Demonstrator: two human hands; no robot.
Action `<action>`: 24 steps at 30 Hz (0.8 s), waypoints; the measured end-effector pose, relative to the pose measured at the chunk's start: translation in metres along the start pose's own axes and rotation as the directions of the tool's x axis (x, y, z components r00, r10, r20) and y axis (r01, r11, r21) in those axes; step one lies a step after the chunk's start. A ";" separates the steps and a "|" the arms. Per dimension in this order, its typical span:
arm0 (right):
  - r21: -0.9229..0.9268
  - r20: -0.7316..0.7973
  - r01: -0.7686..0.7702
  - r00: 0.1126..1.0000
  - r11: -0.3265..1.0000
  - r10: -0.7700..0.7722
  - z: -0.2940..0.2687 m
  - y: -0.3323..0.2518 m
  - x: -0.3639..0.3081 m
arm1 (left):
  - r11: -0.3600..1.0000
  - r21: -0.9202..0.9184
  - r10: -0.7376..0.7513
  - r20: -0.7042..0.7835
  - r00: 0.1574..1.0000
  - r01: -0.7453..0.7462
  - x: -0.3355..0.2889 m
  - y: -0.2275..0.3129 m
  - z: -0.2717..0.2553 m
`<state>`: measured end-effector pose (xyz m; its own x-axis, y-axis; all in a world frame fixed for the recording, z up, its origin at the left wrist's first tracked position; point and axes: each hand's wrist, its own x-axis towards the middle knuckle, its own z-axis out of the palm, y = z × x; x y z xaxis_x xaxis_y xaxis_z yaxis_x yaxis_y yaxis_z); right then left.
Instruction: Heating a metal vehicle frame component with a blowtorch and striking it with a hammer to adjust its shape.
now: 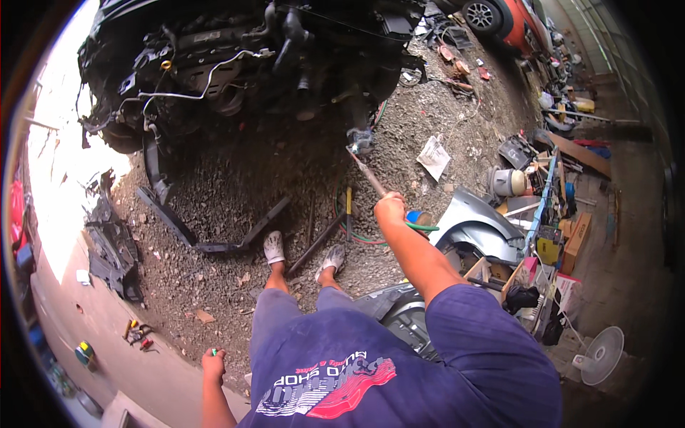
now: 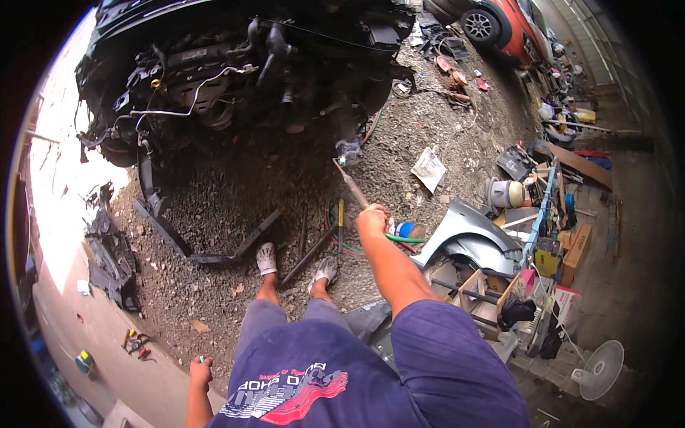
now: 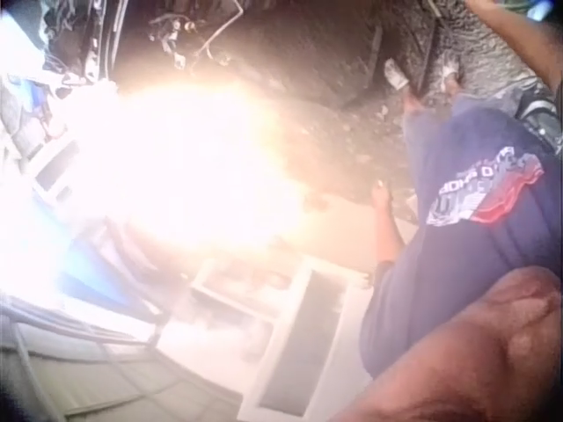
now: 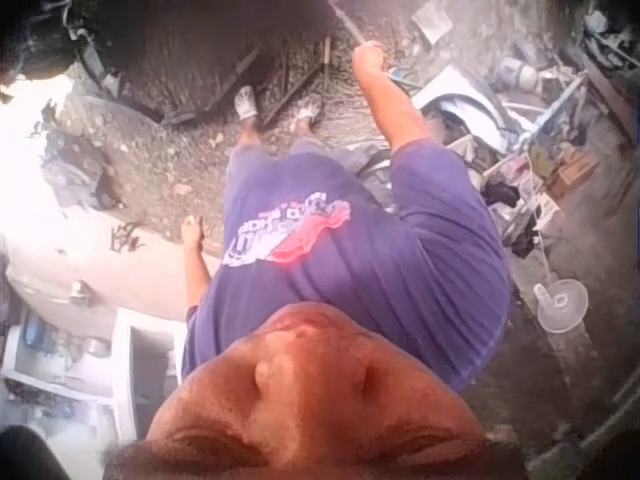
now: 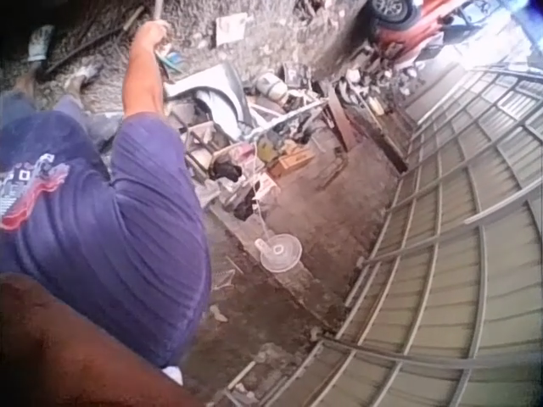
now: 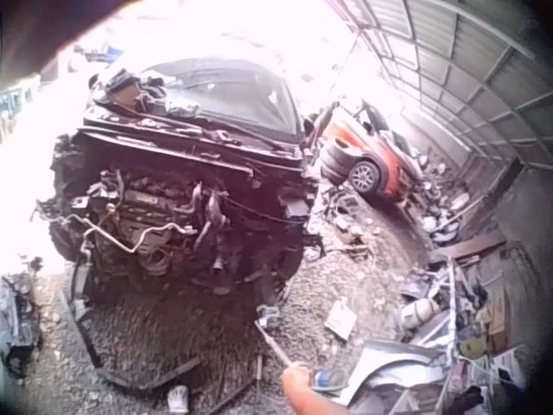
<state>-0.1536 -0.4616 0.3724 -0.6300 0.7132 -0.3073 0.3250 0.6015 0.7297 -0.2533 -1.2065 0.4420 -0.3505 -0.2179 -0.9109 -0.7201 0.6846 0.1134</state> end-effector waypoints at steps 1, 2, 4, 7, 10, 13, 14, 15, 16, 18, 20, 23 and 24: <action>0.034 -0.008 0.004 1.000 0.999 -0.003 0.001 0.001 0.001 | 1.000 -0.003 -0.006 0.002 1.000 0.006 -0.001 0.001 0.002; 0.044 -0.006 -0.004 1.000 0.999 0.004 -0.004 0.001 0.000 | 1.000 0.004 0.002 -0.005 1.000 -0.002 -0.003 0.001 0.003; 0.031 0.046 0.016 0.999 0.999 -0.017 -0.010 0.002 -0.004 | 1.000 0.004 0.019 0.007 1.000 -0.019 -0.008 0.000 0.004; 0.065 0.064 -0.003 0.998 0.998 -0.001 -0.009 0.005 -0.001 | 1.000 -0.005 0.008 0.021 1.000 -0.007 -0.013 0.002 0.008; 0.105 0.075 -0.019 0.997 0.994 0.011 -0.004 0.006 0.000 | 1.000 -0.007 -0.015 0.018 1.000 0.015 -0.019 0.005 0.015; 0.110 0.103 0.008 0.994 0.994 -0.020 -0.001 0.006 -0.002 | 1.000 0.008 -0.015 0.000 1.000 0.015 -0.023 0.004 0.020; 0.127 0.101 -0.016 0.995 0.992 0.003 0.000 0.004 -0.001 | 1.000 0.012 -0.012 -0.006 1.000 0.013 -0.024 0.002 0.021; 0.144 0.100 -0.039 0.995 0.989 0.025 0.001 0.002 -0.001 | 1.000 -0.002 -0.006 0.008 1.000 0.006 -0.024 0.000 0.022; 0.148 0.102 -0.042 0.994 0.988 0.027 0.003 0.002 -0.001 | 1.000 -0.015 0.002 0.025 1.000 -0.001 -0.024 0.001 0.023; 0.136 0.100 -0.024 0.995 0.990 0.010 0.008 0.002 0.000 | 1.000 -0.009 0.001 0.025 1.000 -0.001 -0.025 0.002 0.027; 0.144 0.102 -0.044 0.994 0.989 0.030 0.014 0.002 0.004 | 1.000 0.023 0.002 0.000 1.000 -0.002 -0.026 0.002 0.030; 0.147 0.096 -0.057 0.994 0.988 0.043 0.014 -0.002 0.005 | 1.000 0.003 -0.010 0.000 1.000 0.010 -0.028 0.000 0.031; 0.143 0.091 -0.054 0.995 0.988 0.042 0.013 -0.005 0.005 | 1.000 -0.002 -0.014 -0.002 1.000 0.014 -0.029 -0.002 0.032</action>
<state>-0.1495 -0.4561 0.3597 -0.5495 0.7673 -0.3307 0.4560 0.6070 0.6508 -0.2227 -1.1799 0.4552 -0.3416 -0.2293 -0.9115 -0.7262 0.6800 0.1010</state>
